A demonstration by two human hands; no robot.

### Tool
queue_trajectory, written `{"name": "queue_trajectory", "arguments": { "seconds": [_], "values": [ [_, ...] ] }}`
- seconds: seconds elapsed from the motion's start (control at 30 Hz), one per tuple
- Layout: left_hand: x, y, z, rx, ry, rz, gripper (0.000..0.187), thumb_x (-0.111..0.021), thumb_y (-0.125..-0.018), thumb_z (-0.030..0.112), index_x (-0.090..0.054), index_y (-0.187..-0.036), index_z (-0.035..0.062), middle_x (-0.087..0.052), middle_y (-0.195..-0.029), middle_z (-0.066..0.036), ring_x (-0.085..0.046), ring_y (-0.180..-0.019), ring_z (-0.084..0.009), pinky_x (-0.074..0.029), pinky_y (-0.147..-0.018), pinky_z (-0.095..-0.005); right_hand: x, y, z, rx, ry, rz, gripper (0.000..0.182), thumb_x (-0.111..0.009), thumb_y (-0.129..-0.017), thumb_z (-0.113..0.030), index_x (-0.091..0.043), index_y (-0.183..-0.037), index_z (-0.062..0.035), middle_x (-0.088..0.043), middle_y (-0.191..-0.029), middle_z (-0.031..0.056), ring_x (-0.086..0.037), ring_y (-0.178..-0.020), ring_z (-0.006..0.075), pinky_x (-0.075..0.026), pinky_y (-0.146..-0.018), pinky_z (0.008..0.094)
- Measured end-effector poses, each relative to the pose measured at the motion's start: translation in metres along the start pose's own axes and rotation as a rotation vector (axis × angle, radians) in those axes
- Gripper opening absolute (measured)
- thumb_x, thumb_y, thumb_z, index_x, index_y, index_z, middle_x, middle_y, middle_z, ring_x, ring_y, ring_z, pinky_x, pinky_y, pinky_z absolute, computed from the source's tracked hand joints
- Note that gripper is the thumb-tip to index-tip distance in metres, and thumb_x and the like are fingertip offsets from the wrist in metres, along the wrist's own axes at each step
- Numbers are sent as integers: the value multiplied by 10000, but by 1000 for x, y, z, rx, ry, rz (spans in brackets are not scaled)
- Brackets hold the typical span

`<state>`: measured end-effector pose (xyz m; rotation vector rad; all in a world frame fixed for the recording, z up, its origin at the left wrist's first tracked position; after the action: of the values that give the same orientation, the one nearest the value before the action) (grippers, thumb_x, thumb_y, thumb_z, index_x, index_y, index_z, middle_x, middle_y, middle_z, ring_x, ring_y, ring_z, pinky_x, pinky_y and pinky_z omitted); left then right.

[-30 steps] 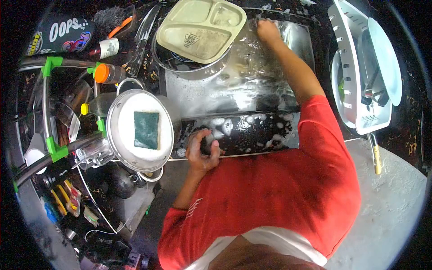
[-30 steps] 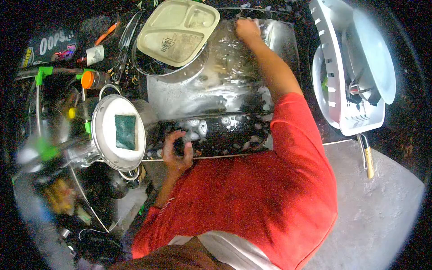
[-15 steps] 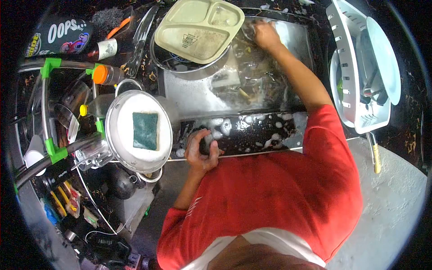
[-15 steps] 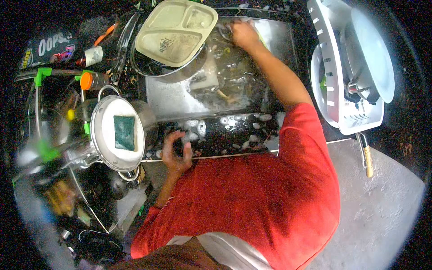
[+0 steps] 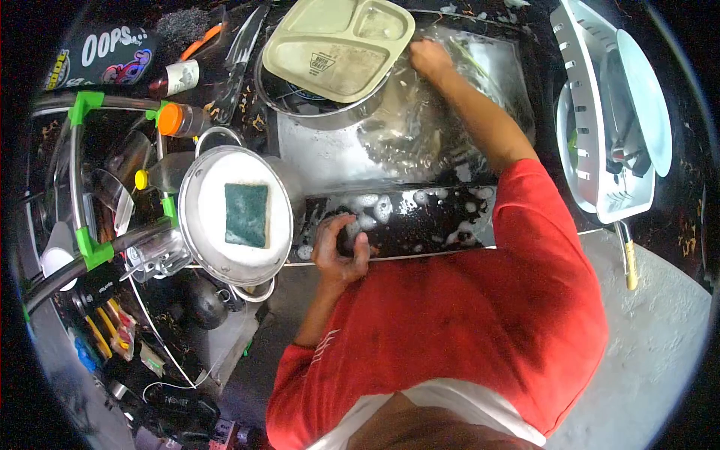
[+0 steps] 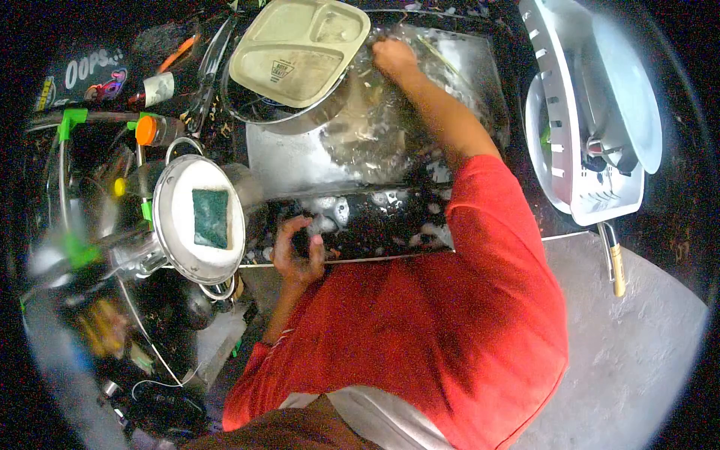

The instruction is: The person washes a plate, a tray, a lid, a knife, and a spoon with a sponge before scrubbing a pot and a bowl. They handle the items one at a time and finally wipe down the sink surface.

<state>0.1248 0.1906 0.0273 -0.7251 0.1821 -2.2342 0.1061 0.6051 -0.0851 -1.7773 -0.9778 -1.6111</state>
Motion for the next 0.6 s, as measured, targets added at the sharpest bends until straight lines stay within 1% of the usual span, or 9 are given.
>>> {"name": "queue_trajectory", "arguments": {
  "seconds": [0.07, 0.1, 0.17, 0.23, 0.33, 0.4, 0.47, 0.53, 0.6],
  "values": [
    [2, 0, 4, 13, 6, 2, 256, -650, -738, 80, -604, -957, -45, -634, -891, -181, -623, -830, -318, -498, -762, -375, -2, 1, -5, 13, -9, -18, 250, -474, -762, -127, -664, -887, -21, -653, -872, 224, -640, -838, 385, -514, -787, 452],
    [3, 2, 3, 18, 6, -3, 256, -650, -738, 80, -604, -957, -45, -634, -891, -181, -623, -830, -318, -498, -762, -375, -4, 2, -7, 26, -10, -32, 253, -476, -760, -124, -662, -894, -18, -651, -881, 229, -637, -843, 390, -511, -792, 457],
    [1, 1, 2, -1, -21, -38, 304, -644, -769, 107, -581, -1024, -46, -642, -946, -161, -619, -891, -280, -476, -831, -363, 2, -5, -7, 10, -5, 20, 254, -470, -795, -159, -673, -913, -64, -659, -922, 202, -647, -874, 359, -513, -805, 456],
    [1, 4, 1, 33, 0, -26, 301, -645, -765, 107, -584, -1019, -43, -643, -945, -157, -617, -892, -277, -475, -832, -364, -2, -8, 1, -101, -12, -32, 260, -474, -796, -164, -670, -938, -72, -653, -972, 197, -636, -917, 356, -506, -822, 455],
    [3, 0, 3, 53, 1, -19, 301, -646, -759, 104, -586, -1016, -41, -644, -937, -151, -615, -890, -271, -473, -831, -363, -15, -4, 1, -13, 35, -116, 264, -487, -789, -165, -670, -958, -78, -651, -986, 197, -633, -930, 360, -508, -820, 456],
    [0, -2, 5, 43, -14, -24, 305, -646, -757, 102, -585, -1019, -41, -645, -930, -151, -615, -887, -267, -472, -830, -363, -3, -7, 0, -46, -7, -135, 266, -489, -788, -163, -670, -967, -87, -651, -988, 194, -634, -928, 363, -510, -813, 458],
    [3, -2, 6, -14, -1, 14, 259, -647, -723, 60, -600, -961, -31, -633, -909, -191, -625, -830, -321, -501, -767, -368, -2, -6, -2, -81, -57, -154, 269, -491, -787, -161, -670, -977, -95, -652, -990, 191, -635, -926, 366, -513, -807, 460],
    [3, 0, 3, 20, -5, 15, 264, -648, -723, 62, -599, -964, -31, -632, -909, -192, -624, -829, -321, -501, -766, -366, -10, -7, 11, -184, -43, -107, 269, -493, -797, -178, -670, -989, -112, -651, -1003, 184, -636, -929, 368, -513, -812, 455],
    [2, -1, 1, 40, -1, 14, 268, -649, -722, 64, -597, -968, -31, -630, -908, -193, -624, -828, -320, -501, -765, -365, -13, -9, 9, -153, -13, -147, 268, -496, -799, -186, -670, -989, -115, -650, -1011, 182, -635, -934, 367, -512, -817, 453]
  ]
}}
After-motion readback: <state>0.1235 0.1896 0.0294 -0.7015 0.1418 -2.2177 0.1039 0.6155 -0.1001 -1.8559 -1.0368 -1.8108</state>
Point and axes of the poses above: each hand's wrist, its own y-axis away from the middle knuckle, its own x-axis out of the back of the hand, z = x × y, the point moved 7 cm from there along -y, towards the middle knuckle
